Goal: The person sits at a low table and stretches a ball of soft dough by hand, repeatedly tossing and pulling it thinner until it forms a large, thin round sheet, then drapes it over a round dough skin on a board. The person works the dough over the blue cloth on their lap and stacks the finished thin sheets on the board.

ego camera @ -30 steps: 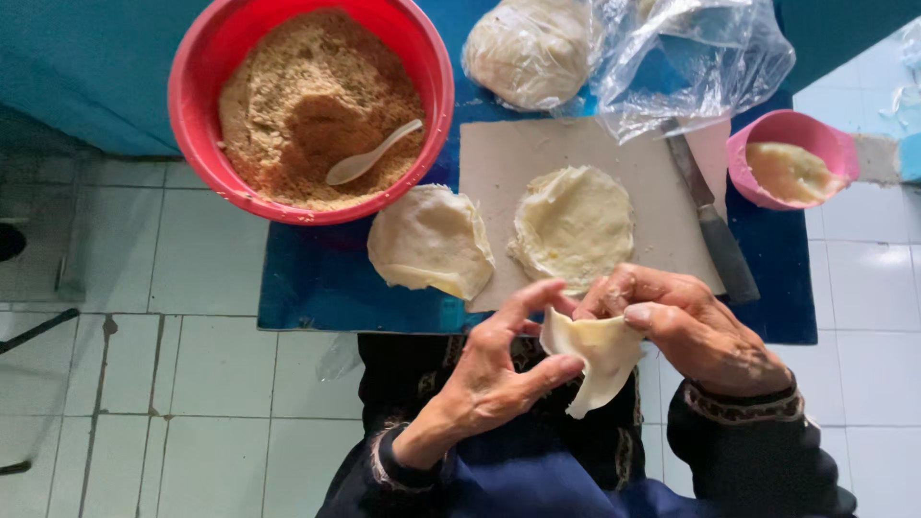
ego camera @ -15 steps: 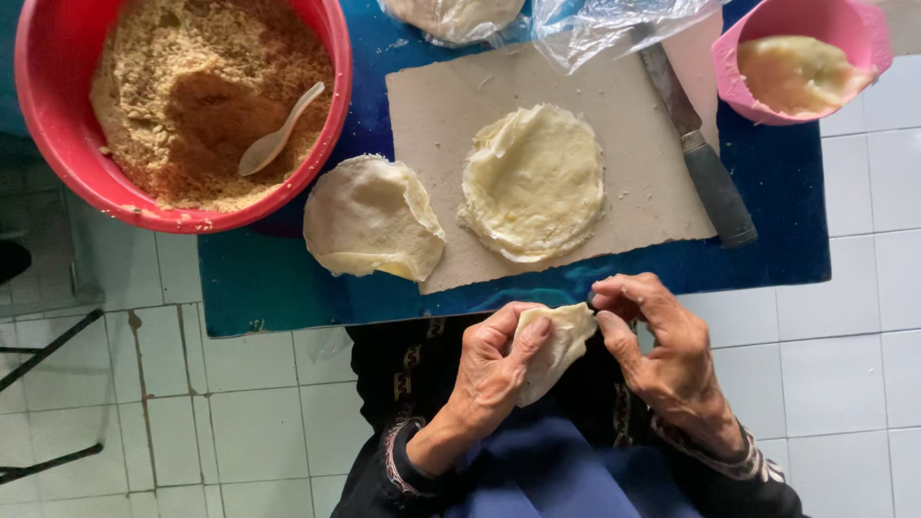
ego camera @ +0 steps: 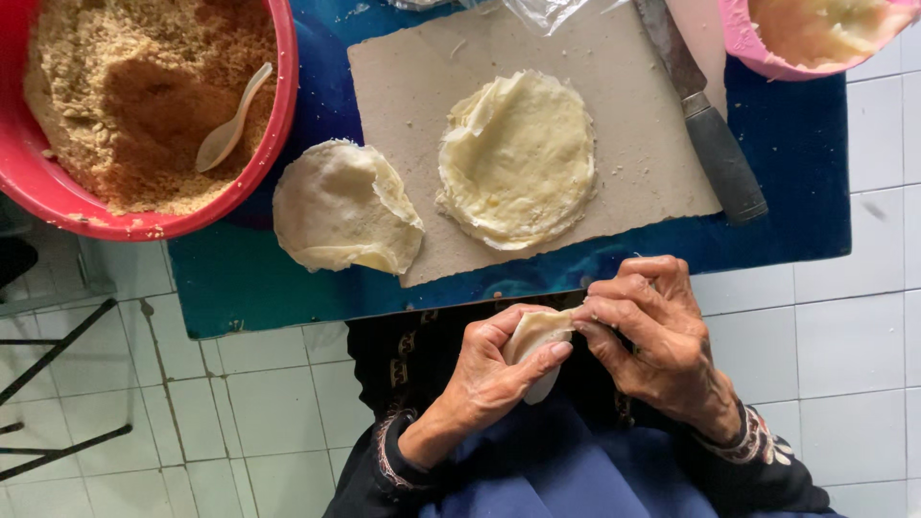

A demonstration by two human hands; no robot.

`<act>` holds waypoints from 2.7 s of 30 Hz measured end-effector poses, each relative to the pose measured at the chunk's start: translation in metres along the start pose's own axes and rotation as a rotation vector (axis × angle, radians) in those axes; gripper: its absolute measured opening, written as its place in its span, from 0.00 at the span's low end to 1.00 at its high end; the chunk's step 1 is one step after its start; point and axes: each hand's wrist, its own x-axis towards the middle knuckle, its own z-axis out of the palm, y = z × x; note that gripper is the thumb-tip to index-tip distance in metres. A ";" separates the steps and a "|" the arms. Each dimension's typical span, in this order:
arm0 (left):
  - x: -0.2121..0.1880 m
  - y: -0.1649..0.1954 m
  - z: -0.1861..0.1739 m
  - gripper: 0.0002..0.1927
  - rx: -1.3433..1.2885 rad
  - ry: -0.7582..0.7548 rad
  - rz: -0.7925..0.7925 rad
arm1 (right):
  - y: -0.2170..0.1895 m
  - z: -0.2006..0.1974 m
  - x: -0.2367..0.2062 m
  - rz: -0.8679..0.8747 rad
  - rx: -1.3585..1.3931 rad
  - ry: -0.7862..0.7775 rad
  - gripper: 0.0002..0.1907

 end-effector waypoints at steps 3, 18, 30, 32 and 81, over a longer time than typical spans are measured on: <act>0.000 -0.002 -0.002 0.17 -0.064 -0.016 -0.079 | 0.001 0.000 -0.001 0.003 0.032 -0.056 0.19; -0.006 0.000 -0.009 0.15 -0.028 -0.074 -0.203 | 0.000 0.012 -0.005 0.054 0.013 -0.088 0.12; -0.013 0.004 -0.010 0.14 0.053 -0.026 -0.043 | -0.013 0.001 0.002 -0.031 0.037 -0.124 0.17; -0.016 0.007 -0.010 0.14 0.077 -0.050 -0.014 | -0.015 0.001 0.004 -0.086 -0.008 -0.130 0.18; -0.021 0.004 -0.021 0.11 0.074 -0.103 -0.139 | -0.004 0.014 -0.002 0.054 0.113 -0.230 0.14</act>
